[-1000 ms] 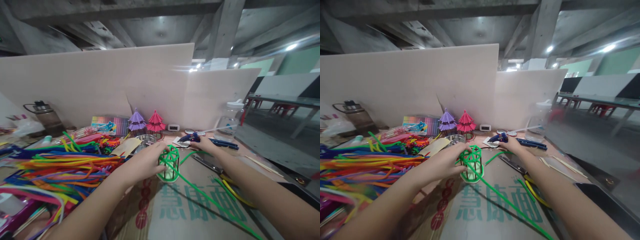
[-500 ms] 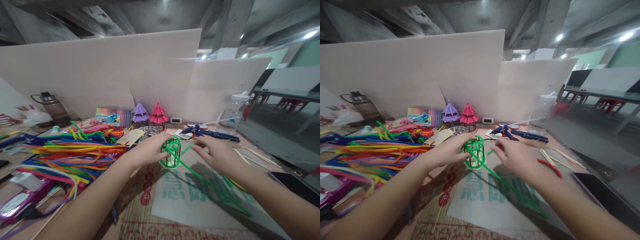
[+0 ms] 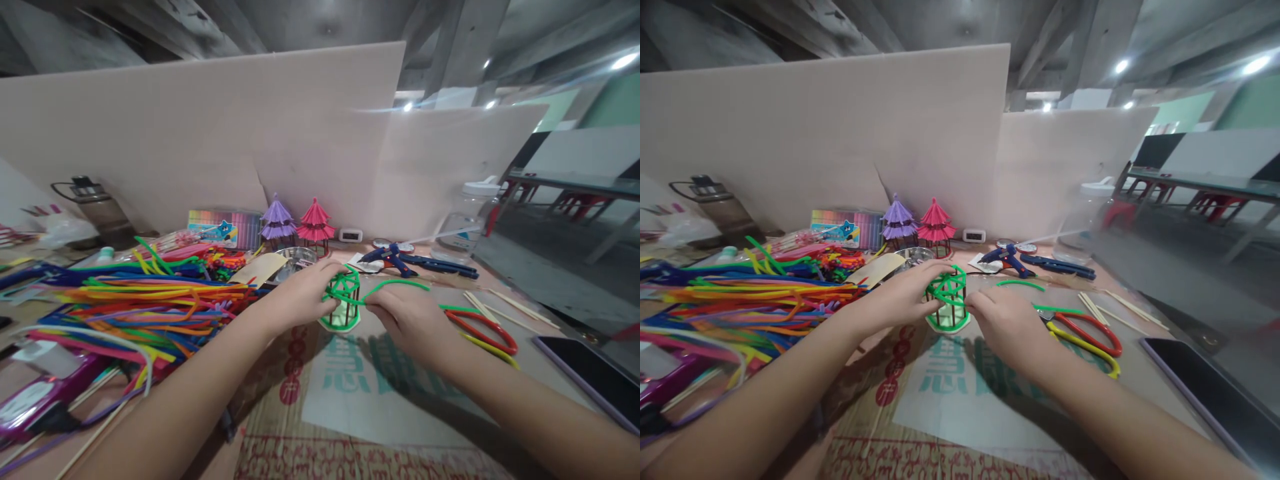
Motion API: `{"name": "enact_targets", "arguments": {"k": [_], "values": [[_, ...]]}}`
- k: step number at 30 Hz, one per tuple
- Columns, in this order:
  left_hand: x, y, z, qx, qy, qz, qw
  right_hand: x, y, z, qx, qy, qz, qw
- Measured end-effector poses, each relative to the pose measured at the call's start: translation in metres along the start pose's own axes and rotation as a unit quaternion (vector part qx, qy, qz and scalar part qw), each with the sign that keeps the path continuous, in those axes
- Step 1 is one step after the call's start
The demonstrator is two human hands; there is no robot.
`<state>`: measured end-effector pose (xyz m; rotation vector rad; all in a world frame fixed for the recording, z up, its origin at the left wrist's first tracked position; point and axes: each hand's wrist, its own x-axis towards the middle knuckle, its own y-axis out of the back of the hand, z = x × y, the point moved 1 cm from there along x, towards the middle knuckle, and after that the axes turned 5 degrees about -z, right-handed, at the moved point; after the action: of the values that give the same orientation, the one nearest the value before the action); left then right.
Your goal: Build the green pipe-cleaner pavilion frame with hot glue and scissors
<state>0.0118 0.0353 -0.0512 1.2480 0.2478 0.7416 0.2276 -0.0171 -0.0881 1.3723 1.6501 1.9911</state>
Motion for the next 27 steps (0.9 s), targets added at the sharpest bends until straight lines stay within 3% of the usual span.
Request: {"name": "enact_targets", "arguments": {"k": [4, 11, 27], "values": [[0.001, -0.001, 0.000, 0.007, -0.008, 0.002, 1.000, 0.007, 0.006, 0.001, 0.014, -0.007, 0.003, 1.000], [0.001, -0.003, -0.003, 0.023, -0.030, 0.003, 0.999, 0.030, 0.016, 0.015, 0.083, -0.094, -0.119, 0.985], [0.003, -0.001, -0.002, 0.040, -0.021, -0.012, 0.999, 0.022, -0.001, 0.021, 0.169, -0.130, -0.064, 0.975]]}}
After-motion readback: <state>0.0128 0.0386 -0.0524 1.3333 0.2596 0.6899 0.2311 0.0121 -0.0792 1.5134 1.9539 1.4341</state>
